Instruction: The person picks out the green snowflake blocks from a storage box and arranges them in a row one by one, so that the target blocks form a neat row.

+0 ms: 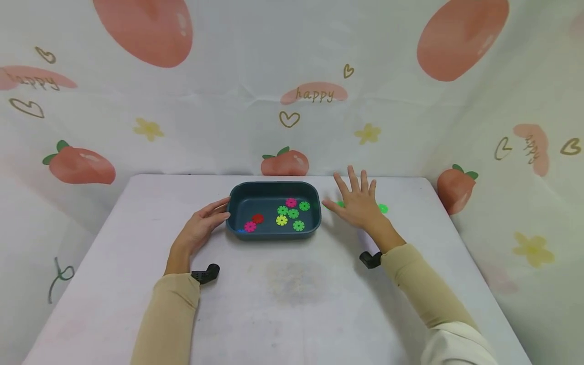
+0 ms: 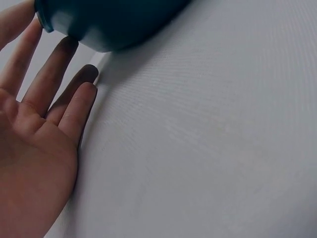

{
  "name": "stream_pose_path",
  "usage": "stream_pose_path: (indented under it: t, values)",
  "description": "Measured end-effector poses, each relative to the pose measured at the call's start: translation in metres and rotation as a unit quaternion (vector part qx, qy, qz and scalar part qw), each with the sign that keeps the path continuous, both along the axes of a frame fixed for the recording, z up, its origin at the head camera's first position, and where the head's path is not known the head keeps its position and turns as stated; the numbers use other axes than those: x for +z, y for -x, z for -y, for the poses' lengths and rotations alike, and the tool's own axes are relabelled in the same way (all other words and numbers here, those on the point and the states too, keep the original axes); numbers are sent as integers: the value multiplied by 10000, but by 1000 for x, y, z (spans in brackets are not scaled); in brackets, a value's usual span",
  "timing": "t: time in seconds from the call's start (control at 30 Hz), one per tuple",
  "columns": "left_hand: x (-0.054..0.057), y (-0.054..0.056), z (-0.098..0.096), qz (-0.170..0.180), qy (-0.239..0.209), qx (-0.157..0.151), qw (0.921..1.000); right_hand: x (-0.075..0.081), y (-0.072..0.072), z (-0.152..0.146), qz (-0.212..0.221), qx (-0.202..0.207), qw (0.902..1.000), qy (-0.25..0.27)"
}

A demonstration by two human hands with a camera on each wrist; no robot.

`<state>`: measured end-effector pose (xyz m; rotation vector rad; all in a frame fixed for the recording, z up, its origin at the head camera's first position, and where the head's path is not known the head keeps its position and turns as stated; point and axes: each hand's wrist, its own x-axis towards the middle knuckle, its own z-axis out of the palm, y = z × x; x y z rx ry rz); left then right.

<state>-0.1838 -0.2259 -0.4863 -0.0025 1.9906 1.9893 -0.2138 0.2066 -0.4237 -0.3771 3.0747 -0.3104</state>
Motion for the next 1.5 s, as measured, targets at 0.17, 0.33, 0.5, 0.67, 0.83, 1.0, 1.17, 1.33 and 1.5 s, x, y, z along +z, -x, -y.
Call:
stream_pose_path:
  t: [0.17, 0.33, 0.5, 0.67, 0.83, 1.0, 1.17, 1.33, 1.5]
  values:
    - [-2, 1, -6, 25, -42, -26, 10000, 1, 0, 6, 30, 108, 9998, -188]
    - [-1, 1, -7, 80, -80, 7, 9999, 1, 1, 17, 3, 290, 9992, -275]
    - [1, 0, -5, 24, -85, 3, 10000, -2, 3, 33, -82, 516, 9978, -412]
    - [0, 2, -5, 47, -104, 11, 9999, -3, 2, 46, -149, 786, 9952, -557]
    - [-1, -1, -4, 44, -2, 18, 10000, -2, 1, 58, -207, 1075, 9925, -540]
    - [-1, -2, -2, 50, 19, 56, 10000, -3, 1, 68, -217, 1309, 9899, -494]
    - [-1, -3, 0, 46, 20, 80, 10000, -4, 1, 77, -178, 1416, 9888, -442]
    - [0, -2, 0, -4, 51, 56, 10000, -4, 1, 87, -205, 1573, 9869, -278]
    - [0, -3, 1, -4, 107, 47, 9999, -9, 2, 98, -287, 1796, 9833, -35]
